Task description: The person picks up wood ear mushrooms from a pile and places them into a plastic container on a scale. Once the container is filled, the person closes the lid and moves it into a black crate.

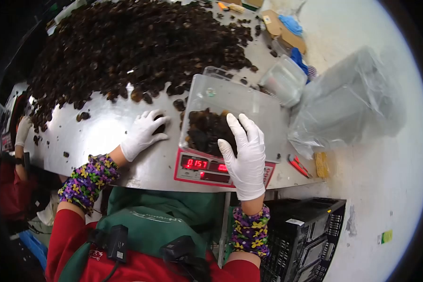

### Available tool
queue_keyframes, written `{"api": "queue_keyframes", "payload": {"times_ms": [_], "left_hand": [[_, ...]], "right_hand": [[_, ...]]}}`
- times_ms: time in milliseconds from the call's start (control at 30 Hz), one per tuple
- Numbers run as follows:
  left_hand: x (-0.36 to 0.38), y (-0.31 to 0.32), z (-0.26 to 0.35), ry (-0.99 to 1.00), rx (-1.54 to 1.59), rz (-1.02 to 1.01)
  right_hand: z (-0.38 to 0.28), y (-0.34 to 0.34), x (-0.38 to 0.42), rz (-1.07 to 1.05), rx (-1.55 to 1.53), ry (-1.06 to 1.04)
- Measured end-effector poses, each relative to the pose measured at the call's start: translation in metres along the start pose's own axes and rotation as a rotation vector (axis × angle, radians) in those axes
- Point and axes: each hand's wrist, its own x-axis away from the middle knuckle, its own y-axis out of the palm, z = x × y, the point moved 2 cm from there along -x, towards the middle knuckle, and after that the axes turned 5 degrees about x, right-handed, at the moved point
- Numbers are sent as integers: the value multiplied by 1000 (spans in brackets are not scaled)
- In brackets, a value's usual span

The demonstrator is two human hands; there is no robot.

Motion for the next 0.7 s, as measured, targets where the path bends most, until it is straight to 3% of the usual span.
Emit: {"api": "queue_keyframes", "payload": {"times_ms": [133, 200, 333, 433, 533, 567, 700], "left_hand": [[3, 6, -20, 102, 56, 41], [0, -3, -19, -110, 293, 130], [-25, -35, 18, -215, 488, 302], [-49, -68, 71, -251, 838, 329], [-65, -82, 92, 20, 652, 385], [-65, -90, 103, -59, 708, 366], [-63, -86, 85, -70, 675, 428]], "right_hand": [[18, -14, 24, 191, -39, 93], [25, -19, 38, 204, -27, 125], [34, -18, 61, 251, -57, 198], [38, -20, 68, 279, -93, 232], [37, -25, 75, 287, -55, 242], [37, -27, 76, 305, 3, 224], [44, -29, 84, 312, -56, 262]]}}
